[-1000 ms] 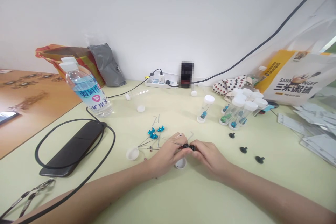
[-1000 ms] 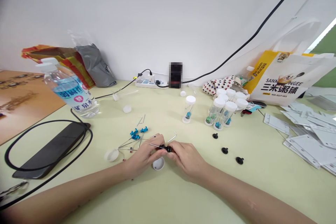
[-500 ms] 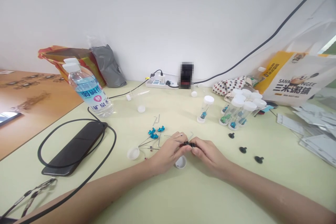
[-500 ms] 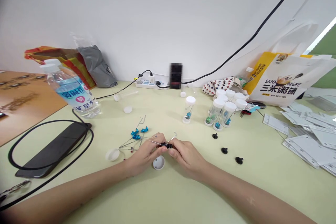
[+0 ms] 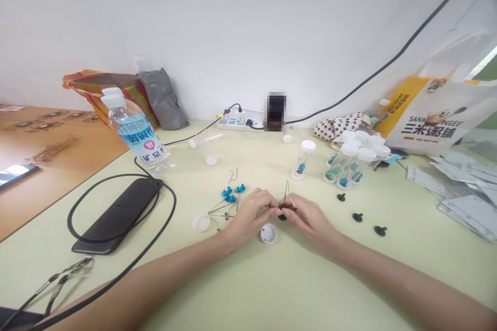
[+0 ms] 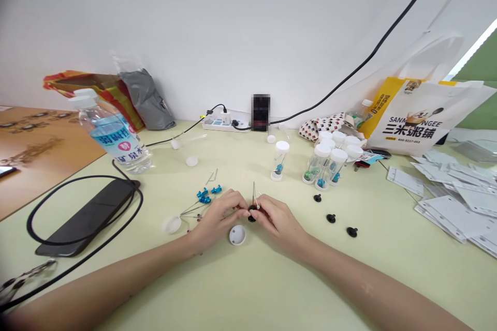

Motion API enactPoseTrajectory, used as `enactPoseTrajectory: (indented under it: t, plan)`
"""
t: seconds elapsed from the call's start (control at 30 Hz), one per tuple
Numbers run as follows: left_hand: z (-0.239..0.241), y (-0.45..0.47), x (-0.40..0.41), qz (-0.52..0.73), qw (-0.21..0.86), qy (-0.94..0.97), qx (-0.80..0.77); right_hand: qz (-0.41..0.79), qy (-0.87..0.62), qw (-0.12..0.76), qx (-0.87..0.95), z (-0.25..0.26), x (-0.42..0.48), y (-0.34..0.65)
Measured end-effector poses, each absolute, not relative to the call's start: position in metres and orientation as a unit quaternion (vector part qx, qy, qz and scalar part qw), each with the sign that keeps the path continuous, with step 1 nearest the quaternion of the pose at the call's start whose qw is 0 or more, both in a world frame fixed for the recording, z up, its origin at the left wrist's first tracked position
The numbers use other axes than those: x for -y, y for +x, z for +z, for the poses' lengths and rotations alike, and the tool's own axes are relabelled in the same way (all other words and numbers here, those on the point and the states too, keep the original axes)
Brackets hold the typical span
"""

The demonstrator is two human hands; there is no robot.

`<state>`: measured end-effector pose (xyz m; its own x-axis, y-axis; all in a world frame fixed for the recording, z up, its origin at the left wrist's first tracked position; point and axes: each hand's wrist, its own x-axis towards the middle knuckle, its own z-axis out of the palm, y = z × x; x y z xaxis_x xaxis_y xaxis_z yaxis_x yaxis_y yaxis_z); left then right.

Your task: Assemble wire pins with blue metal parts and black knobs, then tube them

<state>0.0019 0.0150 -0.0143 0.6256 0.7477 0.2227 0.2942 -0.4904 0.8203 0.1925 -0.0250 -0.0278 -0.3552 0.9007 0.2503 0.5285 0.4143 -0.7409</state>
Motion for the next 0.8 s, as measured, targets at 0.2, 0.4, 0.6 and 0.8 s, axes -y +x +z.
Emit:
enactPoseTrajectory:
  t: [0.2, 0.4, 0.6, 0.8]
  plan:
    - [-0.014, 0.0, -0.017, 0.302, 0.33, 0.829, -0.335, 0.251, -0.519, 0.361, 0.734, -0.029, 0.025, 0.193]
    - [0.01, -0.012, -0.01, 0.226, 0.276, 0.888, -0.288, 0.241, -0.529, 0.336, 0.741, -0.03, 0.022, 0.193]
    - [0.032, -0.053, 0.001, 0.113, 0.309, 0.89, -0.316, 0.242, -0.515, 0.343, 0.747, -0.034, 0.022, 0.195]
    - [0.01, -0.079, 0.012, 0.056, 0.293, 0.852, -0.43, 0.246, -0.509, 0.346, 0.749, -0.035, 0.021, 0.195]
